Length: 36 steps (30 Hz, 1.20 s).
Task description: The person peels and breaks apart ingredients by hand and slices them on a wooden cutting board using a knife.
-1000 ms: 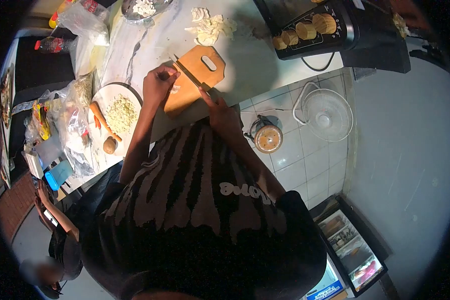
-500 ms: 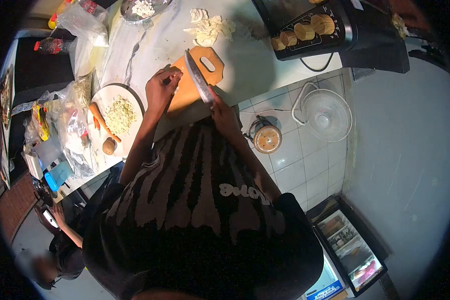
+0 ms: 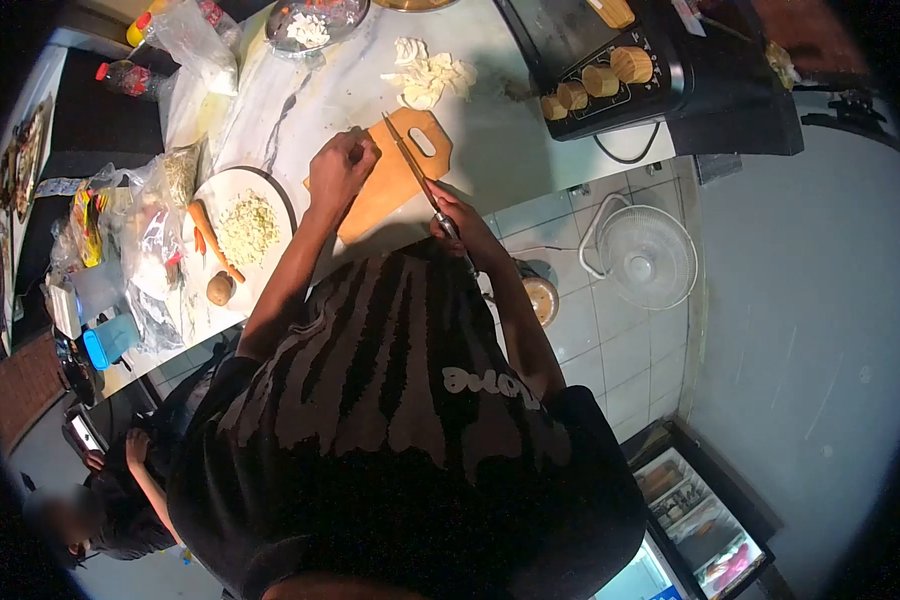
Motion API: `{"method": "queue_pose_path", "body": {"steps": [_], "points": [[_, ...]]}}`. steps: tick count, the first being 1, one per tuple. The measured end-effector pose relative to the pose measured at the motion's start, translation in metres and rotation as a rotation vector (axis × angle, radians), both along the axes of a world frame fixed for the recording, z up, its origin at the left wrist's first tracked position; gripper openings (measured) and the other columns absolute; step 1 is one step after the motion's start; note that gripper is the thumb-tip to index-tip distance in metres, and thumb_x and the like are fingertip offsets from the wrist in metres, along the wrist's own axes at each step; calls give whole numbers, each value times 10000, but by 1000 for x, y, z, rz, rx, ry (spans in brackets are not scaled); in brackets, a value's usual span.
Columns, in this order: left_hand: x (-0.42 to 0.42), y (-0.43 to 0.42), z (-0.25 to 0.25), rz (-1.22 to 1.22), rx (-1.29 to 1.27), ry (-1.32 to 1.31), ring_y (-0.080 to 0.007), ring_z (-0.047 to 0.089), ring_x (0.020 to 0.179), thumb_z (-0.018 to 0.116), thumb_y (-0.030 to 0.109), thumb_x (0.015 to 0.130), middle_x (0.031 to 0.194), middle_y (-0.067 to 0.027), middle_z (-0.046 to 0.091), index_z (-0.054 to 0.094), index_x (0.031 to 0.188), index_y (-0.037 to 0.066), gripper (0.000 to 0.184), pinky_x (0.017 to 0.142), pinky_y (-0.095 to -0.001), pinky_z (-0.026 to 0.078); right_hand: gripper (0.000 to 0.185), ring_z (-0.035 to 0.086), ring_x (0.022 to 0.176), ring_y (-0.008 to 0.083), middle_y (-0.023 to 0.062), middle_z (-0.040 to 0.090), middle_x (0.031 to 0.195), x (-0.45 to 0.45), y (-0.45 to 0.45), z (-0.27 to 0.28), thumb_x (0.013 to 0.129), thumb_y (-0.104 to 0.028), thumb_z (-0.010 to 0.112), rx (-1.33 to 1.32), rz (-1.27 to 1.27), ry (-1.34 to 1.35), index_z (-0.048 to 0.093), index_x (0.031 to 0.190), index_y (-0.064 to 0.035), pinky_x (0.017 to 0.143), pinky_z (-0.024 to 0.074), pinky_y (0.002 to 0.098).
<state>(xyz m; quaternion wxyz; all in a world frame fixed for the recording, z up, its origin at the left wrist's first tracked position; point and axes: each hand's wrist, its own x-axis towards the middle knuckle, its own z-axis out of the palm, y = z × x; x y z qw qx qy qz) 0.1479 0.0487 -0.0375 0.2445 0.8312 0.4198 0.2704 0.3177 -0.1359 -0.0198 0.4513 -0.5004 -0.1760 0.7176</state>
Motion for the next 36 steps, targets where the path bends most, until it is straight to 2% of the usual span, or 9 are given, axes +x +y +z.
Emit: {"method": "queue_pose_path", "body": {"steps": [9,16,18,21,28,30,33,35,36], "points": [[-1,-8,6,-59,137,46,-268,665,803,687,169,870,841,-81,671,744,903,64,124,677,-390,553,522,326,420,43,-12,476,651,0,0,-6,1095,-330,312,27,17,-19,227,1594,-203,402,337,206],[4,7,3,-81,232,74,-277,665,782,696,174,847,808,-93,653,735,850,60,121,668,-398,556,500,325,404,24,5,494,663,5,6,-17,1099,-323,284,85,23,112,248,1583,-204,381,317,196],[-5,16,0,-14,254,38,-309,671,756,692,179,837,806,-127,666,718,833,39,143,669,-410,550,494,328,406,25,9,495,669,5,12,-12,1101,-326,278,73,62,109,258,1580,-204,383,315,192],[-43,21,23,183,-71,-40,-332,703,754,696,179,814,835,-188,709,723,889,4,193,689,-393,549,483,337,415,29,17,492,674,-4,26,5,1104,-320,281,68,125,93,280,1572,-201,387,307,182],[-161,-11,45,618,-262,-38,-189,736,736,733,134,831,798,-115,751,773,959,47,160,702,-316,557,470,351,491,31,-5,468,733,-55,78,30,1077,-238,449,20,391,106,385,1538,-172,409,320,194],[-175,-22,45,669,-341,15,-174,726,750,676,106,885,828,-115,751,713,1067,14,207,709,-294,560,472,365,507,27,-14,482,745,-79,94,35,1074,-227,461,194,545,-142,393,1539,-191,431,340,191],[-185,-30,17,622,-626,-843,-244,705,864,542,29,954,960,-190,684,450,1229,-24,295,784,-347,608,469,403,554,45,-17,495,759,-104,111,32,1065,-224,469,267,662,-290,412,1530,-253,489,398,221],[-185,-31,13,652,-739,-1145,-245,698,870,553,0,944,1004,-198,658,450,1204,-1,280,778,-375,619,464,531,633,127,46,617,821,-116,116,23,1040,-198,488,464,667,-520,459,1501,-249,631,484,296],[-184,-32,13,619,-737,-1288,-240,697,867,568,-7,937,1026,-201,656,453,1191,7,280,772,-369,619,464,531,633,127,46,617,821,-120,117,16,1040,-198,488,470,676,-518,459,1501,-249,631,484,296]]}}
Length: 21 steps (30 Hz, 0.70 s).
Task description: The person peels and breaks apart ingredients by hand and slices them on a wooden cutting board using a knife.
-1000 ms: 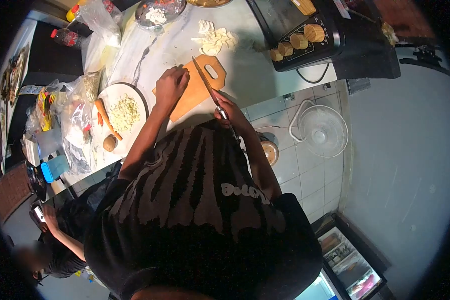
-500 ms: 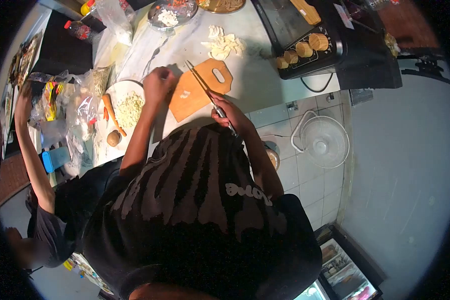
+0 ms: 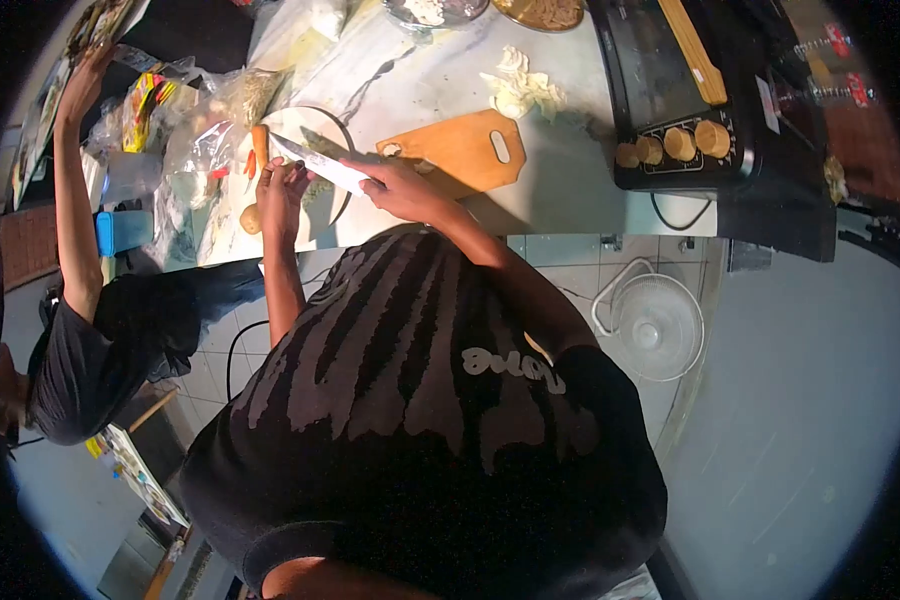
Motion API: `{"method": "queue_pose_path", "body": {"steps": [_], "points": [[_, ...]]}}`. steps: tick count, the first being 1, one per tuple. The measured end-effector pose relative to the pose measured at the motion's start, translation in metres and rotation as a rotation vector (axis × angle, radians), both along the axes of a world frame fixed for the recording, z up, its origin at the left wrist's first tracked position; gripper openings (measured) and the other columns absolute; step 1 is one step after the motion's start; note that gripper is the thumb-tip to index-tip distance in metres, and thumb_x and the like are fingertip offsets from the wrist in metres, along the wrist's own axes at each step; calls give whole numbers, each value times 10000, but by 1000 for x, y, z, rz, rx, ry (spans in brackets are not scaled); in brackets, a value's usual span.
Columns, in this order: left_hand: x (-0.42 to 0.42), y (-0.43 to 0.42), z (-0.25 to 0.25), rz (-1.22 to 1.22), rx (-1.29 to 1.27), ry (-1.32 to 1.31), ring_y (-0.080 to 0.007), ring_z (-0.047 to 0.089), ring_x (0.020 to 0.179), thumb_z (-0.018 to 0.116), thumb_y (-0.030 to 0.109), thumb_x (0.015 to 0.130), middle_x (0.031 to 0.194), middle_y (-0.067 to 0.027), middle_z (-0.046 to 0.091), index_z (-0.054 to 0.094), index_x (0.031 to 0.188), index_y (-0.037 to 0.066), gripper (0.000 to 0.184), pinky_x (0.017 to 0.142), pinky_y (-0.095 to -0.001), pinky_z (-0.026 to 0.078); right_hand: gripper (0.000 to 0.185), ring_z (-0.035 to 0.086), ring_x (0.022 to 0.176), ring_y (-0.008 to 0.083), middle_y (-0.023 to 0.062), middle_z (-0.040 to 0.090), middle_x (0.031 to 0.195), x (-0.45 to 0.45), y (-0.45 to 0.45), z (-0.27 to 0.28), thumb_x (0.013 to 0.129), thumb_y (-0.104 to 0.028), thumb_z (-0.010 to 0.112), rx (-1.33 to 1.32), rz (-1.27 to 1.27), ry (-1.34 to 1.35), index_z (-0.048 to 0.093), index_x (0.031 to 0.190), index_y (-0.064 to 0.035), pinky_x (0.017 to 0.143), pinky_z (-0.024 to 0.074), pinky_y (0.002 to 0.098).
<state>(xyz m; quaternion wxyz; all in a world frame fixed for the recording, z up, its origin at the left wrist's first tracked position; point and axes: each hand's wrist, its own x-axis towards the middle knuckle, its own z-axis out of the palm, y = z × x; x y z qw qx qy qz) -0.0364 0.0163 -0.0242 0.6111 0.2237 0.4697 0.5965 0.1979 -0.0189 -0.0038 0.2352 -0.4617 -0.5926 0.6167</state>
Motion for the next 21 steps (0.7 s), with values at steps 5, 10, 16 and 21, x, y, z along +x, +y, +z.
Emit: {"method": "queue_pose_path", "body": {"steps": [5,10,16,21], "points": [[-4,-3,-9,92,76,253,-192,697,737,668,-59,896,854,-140,696,558,990,4,158,697,-293,603,467,635,744,288,144,704,984,3,4,1,1003,-176,540,378,-4,-185,496,1463,-242,711,499,383],[-4,-3,-1,145,138,707,-134,627,675,649,-54,898,773,-63,647,578,945,2,102,666,-256,546,461,563,666,250,155,654,868,26,0,30,995,-184,568,312,-42,-349,518,1449,-243,660,477,347],[33,-7,36,64,459,1516,-338,603,1069,698,22,821,1145,-208,570,577,1314,100,513,952,-403,494,466,403,680,85,4,507,782,81,-28,9,1015,-147,553,288,-379,-121,498,1475,-188,612,405,240],[99,-8,52,-520,339,1206,-292,639,1042,744,102,797,1102,-165,637,663,1243,120,454,887,-383,512,480,474,1346,170,140,491,1498,119,-65,2,1037,-116,496,151,-595,-35,417,1510,-105,1103,361,311]]}}
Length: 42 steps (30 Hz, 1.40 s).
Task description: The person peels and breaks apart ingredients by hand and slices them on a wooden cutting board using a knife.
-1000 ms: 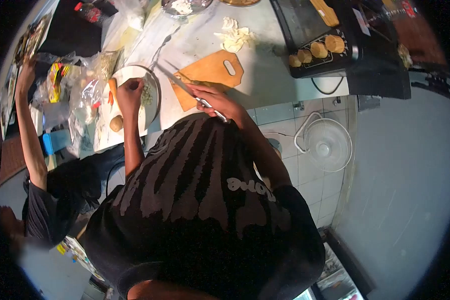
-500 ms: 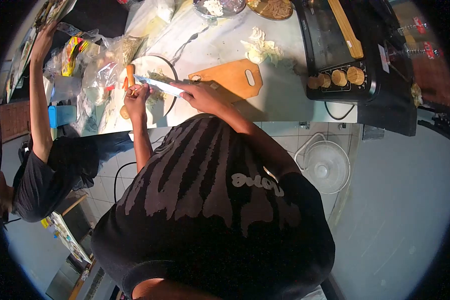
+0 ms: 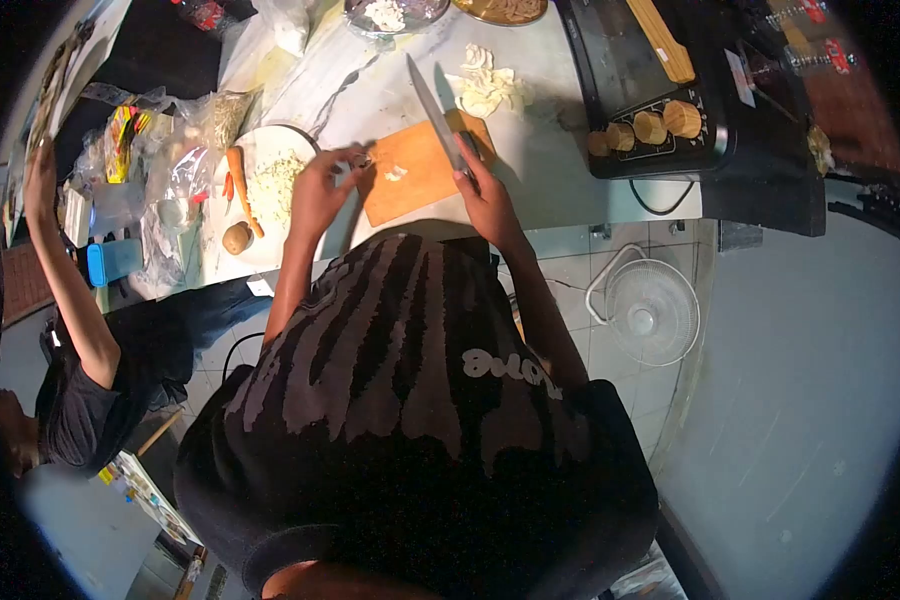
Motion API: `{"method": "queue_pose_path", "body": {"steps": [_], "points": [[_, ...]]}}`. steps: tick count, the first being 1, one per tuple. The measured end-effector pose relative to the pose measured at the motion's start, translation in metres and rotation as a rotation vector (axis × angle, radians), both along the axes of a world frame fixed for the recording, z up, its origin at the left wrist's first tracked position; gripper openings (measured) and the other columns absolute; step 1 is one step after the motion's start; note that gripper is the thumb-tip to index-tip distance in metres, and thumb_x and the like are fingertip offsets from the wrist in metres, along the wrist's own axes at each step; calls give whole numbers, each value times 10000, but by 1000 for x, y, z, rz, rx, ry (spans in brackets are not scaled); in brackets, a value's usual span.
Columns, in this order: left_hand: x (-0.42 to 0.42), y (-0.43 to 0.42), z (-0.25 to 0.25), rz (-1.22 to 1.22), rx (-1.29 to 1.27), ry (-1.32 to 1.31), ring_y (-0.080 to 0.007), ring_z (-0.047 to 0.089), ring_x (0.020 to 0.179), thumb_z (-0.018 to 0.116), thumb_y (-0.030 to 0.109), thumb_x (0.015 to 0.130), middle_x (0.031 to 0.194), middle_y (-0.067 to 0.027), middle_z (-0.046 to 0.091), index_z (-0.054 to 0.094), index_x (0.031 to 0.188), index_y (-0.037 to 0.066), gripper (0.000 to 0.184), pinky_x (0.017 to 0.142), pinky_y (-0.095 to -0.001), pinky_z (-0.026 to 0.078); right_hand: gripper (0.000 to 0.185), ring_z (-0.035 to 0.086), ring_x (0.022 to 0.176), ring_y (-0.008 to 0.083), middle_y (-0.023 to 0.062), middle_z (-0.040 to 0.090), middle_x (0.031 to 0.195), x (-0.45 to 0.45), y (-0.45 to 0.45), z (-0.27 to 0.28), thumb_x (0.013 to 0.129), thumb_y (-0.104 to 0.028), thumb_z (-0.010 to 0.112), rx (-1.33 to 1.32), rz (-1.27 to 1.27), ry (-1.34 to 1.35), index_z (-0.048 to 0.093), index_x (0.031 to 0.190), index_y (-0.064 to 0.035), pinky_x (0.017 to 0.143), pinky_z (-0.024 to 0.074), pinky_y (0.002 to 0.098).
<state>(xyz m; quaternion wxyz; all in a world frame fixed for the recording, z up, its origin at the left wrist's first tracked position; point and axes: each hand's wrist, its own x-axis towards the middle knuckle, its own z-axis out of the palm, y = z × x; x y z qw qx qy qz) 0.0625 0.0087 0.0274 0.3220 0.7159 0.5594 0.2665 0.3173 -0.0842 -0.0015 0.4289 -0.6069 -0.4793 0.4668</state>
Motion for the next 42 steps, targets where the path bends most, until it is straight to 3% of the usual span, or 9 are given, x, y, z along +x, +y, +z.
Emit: {"method": "queue_pose_path", "body": {"steps": [2,4,11,13,14,17,20,23,42], "points": [[15,0,-4,-191,-106,73,-253,688,889,762,185,815,1041,-150,705,727,1123,62,333,801,-362,533,488,459,1372,188,145,483,1505,10,-11,-18,1035,-110,492,22,-48,-7,407,1515,-94,1110,354,316],[22,-2,-9,-322,17,175,-301,671,947,755,194,812,1052,-127,703,723,1119,89,326,827,-402,537,544,323,604,36,-71,356,743,14,-23,-23,1046,-119,497,23,-33,-43,342,1566,-161,533,322,203],[34,0,-39,-443,203,192,-264,690,928,728,148,843,1013,-128,707,721,1122,76,288,805,-357,553,557,338,585,23,-71,375,728,6,-32,-25,1040,-110,511,18,-36,-60,336,1567,-161,510,321,201],[42,2,-26,-392,-23,90,-238,702,882,711,131,866,980,-132,717,717,1118,45,266,787,-331,557,534,579,1166,163,125,621,1278,3,-27,-11,1000,-119,576,-315,-95,120,416,1509,-83,994,443,291],[45,5,-21,-331,-250,-8,-213,714,837,693,114,890,947,-137,727,714,1114,14,247,769,-304,562,486,606,915,85,51,651,983,1,-27,-44,974,-158,639,-13,-150,133,490,1417,-23,811,487,250],[49,19,-40,-192,-567,-497,-191,709,811,649,86,933,936,-136,730,699,1087,-54,215,750,-286,566,426,456,606,32,-39,522,786,0,-10,-19,969,-131,657,-135,-63,0,513,1362,-51,515,352,210],[49,23,-36,-79,-816,-789,-173,703,794,621,68,958,922,-131,732,697,1070,-81,202,738,-274,567,417,641,868,99,57,670,972,-10,14,11,873,-164,780,-18,-108,10,542,1165,16,803,511,264],[53,19,-28,-75,-847,-764,-160,694,780,613,62,962,900,-122,731,706,1055,-72,188,734,-268,562,413,657,882,125,73,682,996,-25,40,-18,835,-109,807,185,-129,364,545,1132,5,817,526,286],[43,39,-56,-174,-672,-462,-86,644,747,718,106,915,853,-52,725,741,1018,-42,182,721,-225,524,358,670,773,130,71,695,840,-15,76,-33,793,-64,806,-144,-98,210,556,1046,-13,727,535,286]]}}
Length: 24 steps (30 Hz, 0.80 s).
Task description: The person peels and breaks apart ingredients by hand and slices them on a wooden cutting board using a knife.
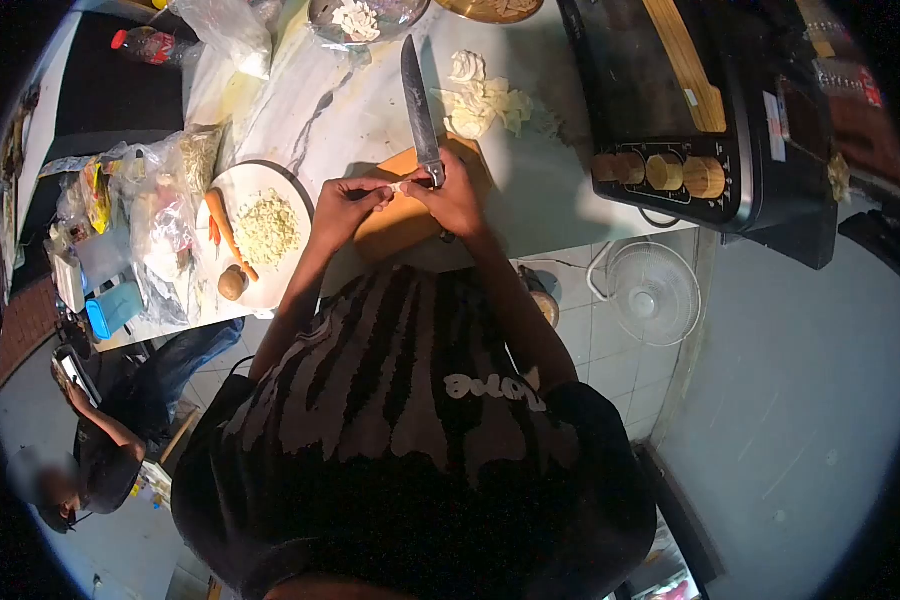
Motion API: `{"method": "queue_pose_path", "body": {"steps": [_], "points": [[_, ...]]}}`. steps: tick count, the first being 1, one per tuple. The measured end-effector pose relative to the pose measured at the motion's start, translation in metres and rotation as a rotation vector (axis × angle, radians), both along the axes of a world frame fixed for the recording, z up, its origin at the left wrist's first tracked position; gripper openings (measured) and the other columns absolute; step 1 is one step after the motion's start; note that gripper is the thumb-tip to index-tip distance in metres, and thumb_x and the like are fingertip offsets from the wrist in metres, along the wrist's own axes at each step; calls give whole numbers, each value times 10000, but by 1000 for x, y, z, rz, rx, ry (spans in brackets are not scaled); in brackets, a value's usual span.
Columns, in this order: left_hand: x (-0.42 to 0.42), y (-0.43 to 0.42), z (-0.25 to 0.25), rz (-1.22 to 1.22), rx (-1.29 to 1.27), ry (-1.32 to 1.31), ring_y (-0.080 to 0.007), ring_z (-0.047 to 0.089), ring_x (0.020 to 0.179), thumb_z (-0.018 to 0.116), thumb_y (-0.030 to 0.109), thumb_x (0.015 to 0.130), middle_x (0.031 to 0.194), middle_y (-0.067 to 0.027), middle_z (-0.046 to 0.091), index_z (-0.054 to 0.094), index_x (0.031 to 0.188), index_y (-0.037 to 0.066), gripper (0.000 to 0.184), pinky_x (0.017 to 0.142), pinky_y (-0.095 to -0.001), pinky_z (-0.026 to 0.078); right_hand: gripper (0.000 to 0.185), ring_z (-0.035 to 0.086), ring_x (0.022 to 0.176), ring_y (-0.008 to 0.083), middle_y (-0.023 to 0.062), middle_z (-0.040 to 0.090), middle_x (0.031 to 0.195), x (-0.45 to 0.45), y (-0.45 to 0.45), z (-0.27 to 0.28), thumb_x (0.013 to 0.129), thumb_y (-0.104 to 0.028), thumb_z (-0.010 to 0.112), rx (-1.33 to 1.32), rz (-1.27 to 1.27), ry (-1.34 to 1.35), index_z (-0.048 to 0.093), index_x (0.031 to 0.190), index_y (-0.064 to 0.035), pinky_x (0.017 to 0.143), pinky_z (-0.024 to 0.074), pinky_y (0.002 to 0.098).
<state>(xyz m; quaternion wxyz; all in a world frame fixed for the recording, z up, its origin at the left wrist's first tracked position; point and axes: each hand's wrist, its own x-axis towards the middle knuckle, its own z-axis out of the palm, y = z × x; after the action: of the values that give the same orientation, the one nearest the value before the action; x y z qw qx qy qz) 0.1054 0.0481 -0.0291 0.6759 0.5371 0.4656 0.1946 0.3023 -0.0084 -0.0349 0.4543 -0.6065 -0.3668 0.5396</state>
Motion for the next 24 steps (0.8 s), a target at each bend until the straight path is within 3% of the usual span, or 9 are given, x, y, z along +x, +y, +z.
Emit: {"method": "queue_pose_path", "body": {"steps": [5,8,10,12,13,15,18,22,24], "points": [[4,14,6,-53,-71,135,-92,646,689,720,127,896,800,-53,718,735,935,-52,184,631,-234,517,323,671,719,135,72,678,797,5,-3,-11,816,-36,775,-43,1,78,537,1035,-18,684,545,299],[9,17,9,-97,5,238,-107,657,668,746,139,856,775,-70,724,746,955,-21,188,639,-282,520,315,669,684,127,75,667,771,1,-11,-15,811,-44,772,-6,-24,120,539,1023,-23,636,550,310],[14,17,14,-144,197,340,-161,682,671,751,145,840,770,-105,723,748,960,7,183,651,-313,524,324,668,669,122,80,662,765,-3,-17,-26,799,-65,783,31,-36,114,548,1018,-27,612,552,313],[19,17,21,-184,282,373,-192,689,682,754,143,831,773,-117,720,746,953,16,176,662,-323,526,320,681,657,146,94,667,766,-9,-18,-31,779,-121,789,68,-14,-251,582,1006,-32,610,549,329],[21,16,23,-222,368,406,-223,697,694,757,140,822,775,-129,718,744,946,24,170,673,-333,529,320,681,657,146,94,667,766,-10,-19,-25,779,-121,789,68,-12,-251,582,1006,-32,610,549,329],[22,14,19,-228,385,409,-231,690,692,758,134,821,785,-132,714,740,944,27,164,672,-334,526,309,696,676,236,123,678,778,-10,-18,-9,766,-159,779,-45,-27,-274,606,989,-35,643,546,375],[24,12,15,-212,443,362,-243,676,687,749,115,827,798,-128,706,736,954,39,149,668,-338,520,274,700,736,317,153,690,797,-13,-20,-13,788,-147,754,95,-11,-501,604,986,-32,679,535,427],[20,10,11,-210,541,302,-222,684,760,714,96,874,852,-111,702,744,1012,56,147,715,-333,525,277,689,773,356,181,685,833,-10,-29,-9,791,-154,753,76,16,-506,602,990,-33,694,529,438],[19,10,14,-210,577,307,-244,681,781,704,86,874,881,-117,695,742,1031,58,164,731,-335,528,287,687,813,360,197,681,882,-8,-31,-10,822,-158,737,-23,31,-386,592,1035,-31,702,526,425]]}}
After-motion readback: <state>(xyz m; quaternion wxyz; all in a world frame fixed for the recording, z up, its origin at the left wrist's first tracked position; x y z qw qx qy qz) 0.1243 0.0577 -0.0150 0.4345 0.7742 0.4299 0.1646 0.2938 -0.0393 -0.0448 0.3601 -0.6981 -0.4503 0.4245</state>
